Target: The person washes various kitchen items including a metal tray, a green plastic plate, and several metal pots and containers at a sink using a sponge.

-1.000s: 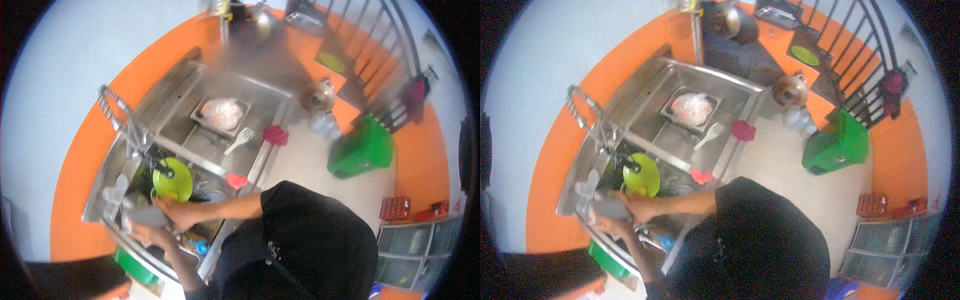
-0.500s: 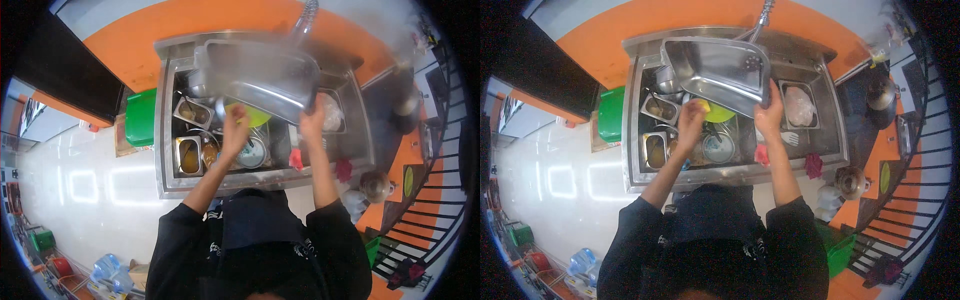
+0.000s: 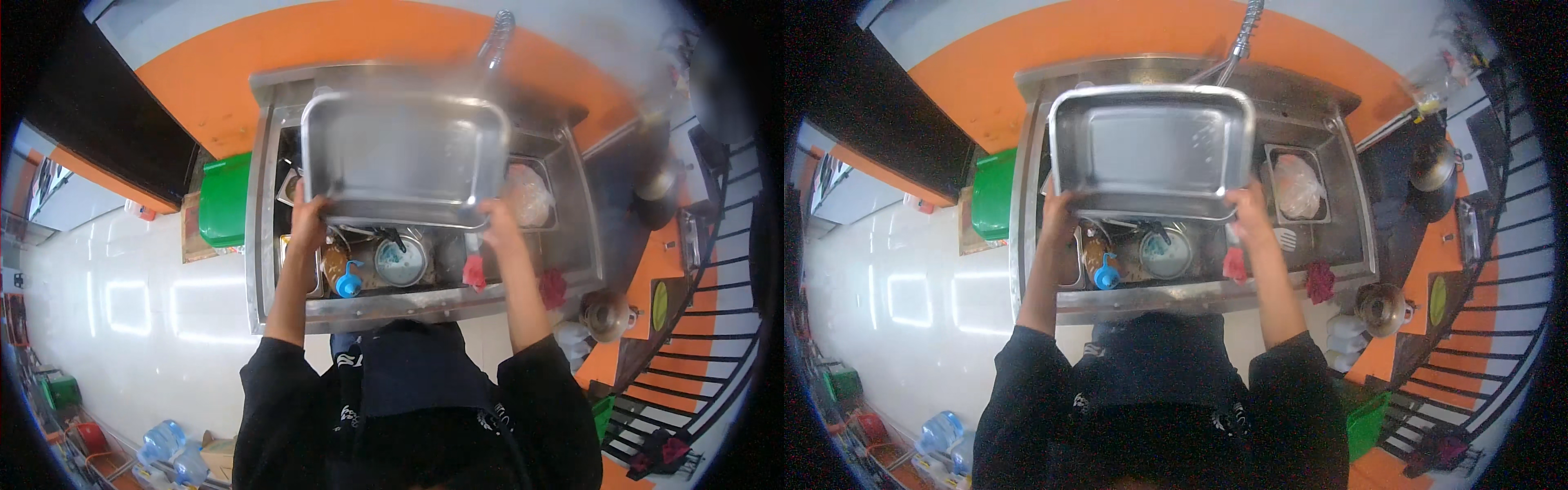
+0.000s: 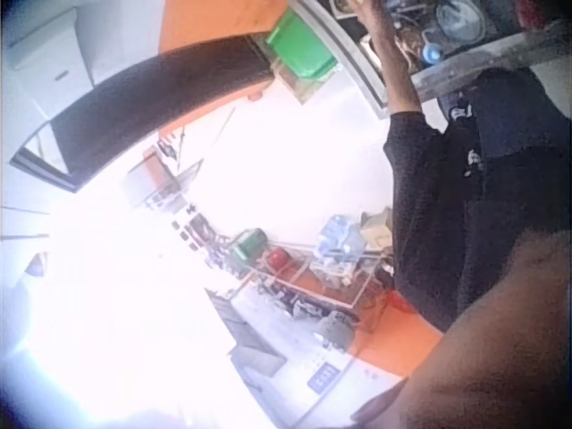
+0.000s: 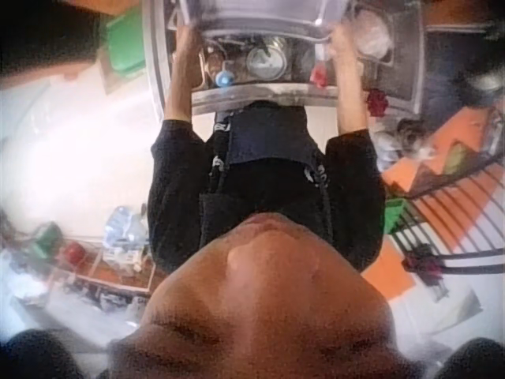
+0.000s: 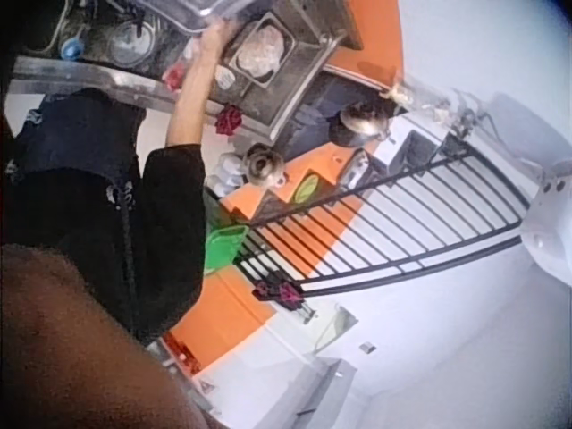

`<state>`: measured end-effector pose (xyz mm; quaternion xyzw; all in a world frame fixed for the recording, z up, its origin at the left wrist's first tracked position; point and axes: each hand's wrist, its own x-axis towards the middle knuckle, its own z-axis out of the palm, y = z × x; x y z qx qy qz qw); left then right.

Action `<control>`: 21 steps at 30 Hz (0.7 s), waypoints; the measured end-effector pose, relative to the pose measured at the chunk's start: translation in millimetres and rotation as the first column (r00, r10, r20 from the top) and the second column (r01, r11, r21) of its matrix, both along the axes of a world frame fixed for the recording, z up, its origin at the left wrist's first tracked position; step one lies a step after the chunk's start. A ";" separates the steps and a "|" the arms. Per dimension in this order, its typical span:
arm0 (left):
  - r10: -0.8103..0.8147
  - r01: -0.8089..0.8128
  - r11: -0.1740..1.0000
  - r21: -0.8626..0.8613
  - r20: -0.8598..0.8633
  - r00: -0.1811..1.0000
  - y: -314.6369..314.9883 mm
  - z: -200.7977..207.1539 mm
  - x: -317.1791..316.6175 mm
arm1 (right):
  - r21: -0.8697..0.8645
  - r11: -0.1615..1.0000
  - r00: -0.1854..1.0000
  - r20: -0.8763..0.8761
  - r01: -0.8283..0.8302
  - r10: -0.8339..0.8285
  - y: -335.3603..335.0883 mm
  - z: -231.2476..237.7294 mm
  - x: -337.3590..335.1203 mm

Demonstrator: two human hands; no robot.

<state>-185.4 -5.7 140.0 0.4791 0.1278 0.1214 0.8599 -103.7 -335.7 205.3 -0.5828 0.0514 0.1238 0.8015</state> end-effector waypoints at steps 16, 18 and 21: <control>0.253 -0.159 0.950 0.269 -0.361 0.898 33.1 -1.5 8.0 | -0.847 0.516 0.869 0.157 -0.126 0.469 98.3 -156.9 72.8; 0.263 -0.130 0.922 0.364 -0.347 0.900 37.6 -20.7 26.1 | -0.823 0.523 0.818 0.137 -0.220 0.559 117.2 -168.1 90.7; 0.208 -0.056 0.913 0.405 -0.341 0.917 32.0 -17.9 49.6 | -0.816 0.579 0.888 0.266 0.000 0.374 150.3 -179.5 116.6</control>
